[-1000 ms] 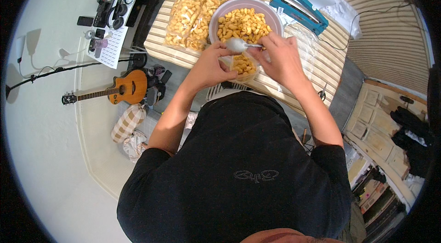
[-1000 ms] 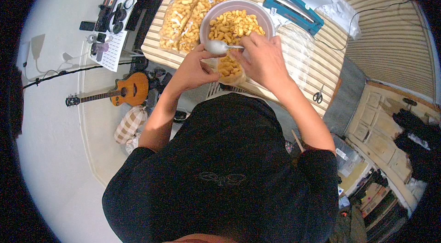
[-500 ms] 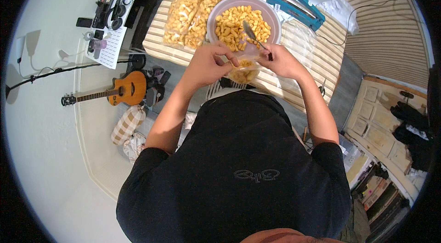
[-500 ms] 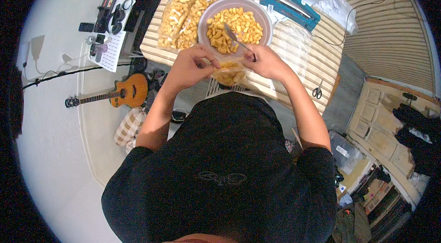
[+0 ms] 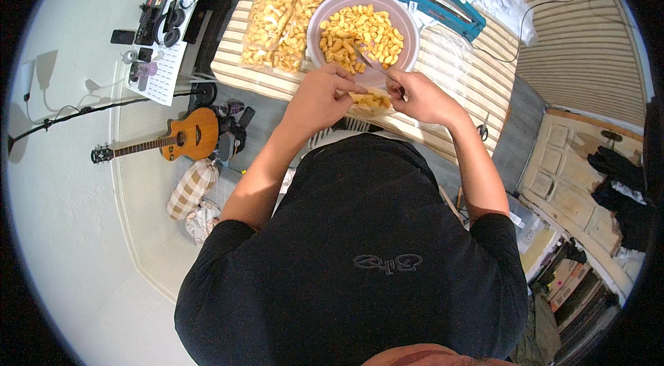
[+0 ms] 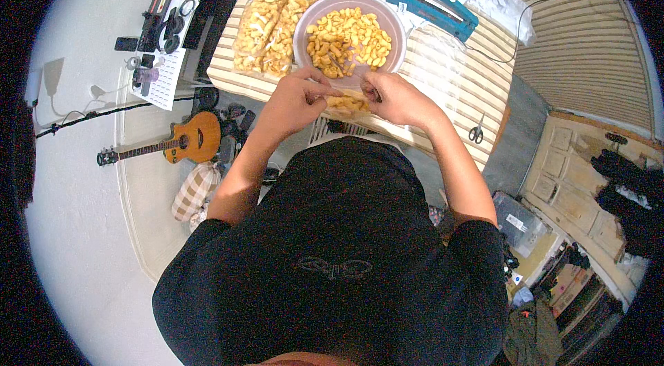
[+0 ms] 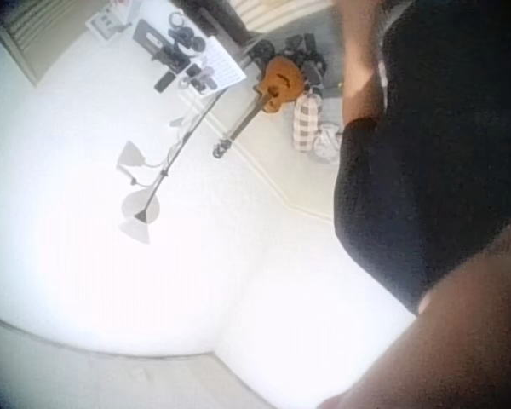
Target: The person scoops puffed snacks from a bowl into a clear plastic bag using a spoon, then seals the bag with a handheld heat sealer. The person repeats this process for multiple bags.
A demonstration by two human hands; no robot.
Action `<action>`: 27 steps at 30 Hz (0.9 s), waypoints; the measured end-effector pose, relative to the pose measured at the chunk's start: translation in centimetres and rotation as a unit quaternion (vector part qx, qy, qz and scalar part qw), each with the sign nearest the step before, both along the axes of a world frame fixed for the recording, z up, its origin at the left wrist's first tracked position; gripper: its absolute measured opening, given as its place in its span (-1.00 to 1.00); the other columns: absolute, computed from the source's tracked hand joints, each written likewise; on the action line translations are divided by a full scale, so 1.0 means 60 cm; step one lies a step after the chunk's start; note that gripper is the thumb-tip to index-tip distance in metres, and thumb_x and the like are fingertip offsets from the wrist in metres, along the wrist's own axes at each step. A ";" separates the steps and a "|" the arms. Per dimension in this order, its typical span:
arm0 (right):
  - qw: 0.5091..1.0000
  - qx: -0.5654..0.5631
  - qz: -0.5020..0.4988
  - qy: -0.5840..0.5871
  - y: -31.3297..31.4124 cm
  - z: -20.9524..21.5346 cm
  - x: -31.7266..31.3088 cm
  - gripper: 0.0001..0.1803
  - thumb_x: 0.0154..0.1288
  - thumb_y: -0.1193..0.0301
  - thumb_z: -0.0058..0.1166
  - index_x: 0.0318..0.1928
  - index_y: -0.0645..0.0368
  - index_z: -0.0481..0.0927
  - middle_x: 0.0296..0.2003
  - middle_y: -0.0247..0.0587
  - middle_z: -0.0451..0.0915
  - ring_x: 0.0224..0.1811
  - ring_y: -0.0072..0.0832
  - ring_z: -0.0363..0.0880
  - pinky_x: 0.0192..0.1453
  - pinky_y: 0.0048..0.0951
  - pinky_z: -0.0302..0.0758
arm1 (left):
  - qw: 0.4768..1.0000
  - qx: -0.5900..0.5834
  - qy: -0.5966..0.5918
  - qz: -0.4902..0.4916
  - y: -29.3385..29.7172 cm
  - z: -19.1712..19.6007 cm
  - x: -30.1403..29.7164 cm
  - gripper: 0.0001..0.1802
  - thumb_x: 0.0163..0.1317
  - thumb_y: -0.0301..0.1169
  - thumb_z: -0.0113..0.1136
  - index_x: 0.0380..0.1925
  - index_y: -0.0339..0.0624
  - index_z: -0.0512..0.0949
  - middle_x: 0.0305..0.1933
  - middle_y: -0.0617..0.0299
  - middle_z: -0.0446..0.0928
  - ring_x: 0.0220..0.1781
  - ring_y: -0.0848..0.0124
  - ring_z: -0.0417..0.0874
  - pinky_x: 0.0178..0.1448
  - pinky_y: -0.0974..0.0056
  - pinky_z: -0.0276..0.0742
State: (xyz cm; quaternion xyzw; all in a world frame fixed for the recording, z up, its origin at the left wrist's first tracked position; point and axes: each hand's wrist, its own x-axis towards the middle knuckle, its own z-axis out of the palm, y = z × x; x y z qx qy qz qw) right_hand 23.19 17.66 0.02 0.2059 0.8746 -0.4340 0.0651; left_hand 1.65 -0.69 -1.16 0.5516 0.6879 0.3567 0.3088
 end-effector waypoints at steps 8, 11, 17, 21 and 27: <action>0.995 0.007 -0.056 -0.081 0.026 0.008 -0.004 -0.60 0.69 0.08 0.18 -0.03 0.22 0.63 -0.19 0.20 0.79 -0.06 0.18 0.81 0.04 0.09 0.72 | 0.994 -0.075 -0.077 0.009 0.004 0.024 0.000 -0.67 0.28 -0.48 0.46 0.03 0.02 0.95 -0.03 0.20 0.78 -0.19 0.41 0.82 -0.13 0.32 0.74; 0.981 0.117 -0.140 -0.065 0.035 -0.048 -0.003 -0.52 0.79 -0.03 -0.02 0.05 0.16 0.68 -0.21 0.17 0.81 -0.12 0.18 0.82 0.03 0.10 0.73 | 0.994 -0.062 -0.095 -0.001 0.005 0.017 -0.004 -0.67 0.29 -0.47 0.51 0.04 0.02 0.95 -0.01 0.24 0.78 -0.15 0.44 0.82 -0.12 0.35 0.75; 0.952 0.277 -0.096 -0.091 0.059 -0.139 -0.039 -0.70 0.68 0.16 0.11 0.13 0.06 0.73 -0.23 0.09 0.85 -0.15 0.10 0.88 -0.01 0.13 0.76 | 0.985 -0.078 -0.151 -0.007 0.004 0.016 -0.008 -0.64 0.29 -0.47 0.56 0.09 0.02 0.93 0.10 0.23 0.75 -0.09 0.48 0.80 -0.07 0.37 0.80; 0.946 0.313 -0.063 -0.062 0.065 -0.201 -0.071 -0.75 0.53 0.32 0.22 0.10 0.08 0.74 -0.13 0.05 0.84 -0.07 0.04 0.89 -0.01 0.09 0.77 | 0.982 -0.084 -0.167 -0.005 0.006 0.015 -0.011 -0.61 0.27 -0.49 0.58 0.11 0.02 0.93 0.13 0.22 0.74 -0.09 0.48 0.81 -0.04 0.39 0.81; 0.944 0.316 -0.074 -0.066 0.068 -0.282 -0.129 -0.77 0.45 0.42 0.24 0.06 0.12 0.77 -0.07 0.00 0.84 -0.03 0.01 0.88 0.03 0.06 0.79 | 0.982 -0.090 -0.164 -0.005 0.010 0.019 -0.015 -0.60 0.25 -0.49 0.61 0.11 0.02 0.93 0.13 0.23 0.73 -0.12 0.52 0.80 -0.04 0.39 0.79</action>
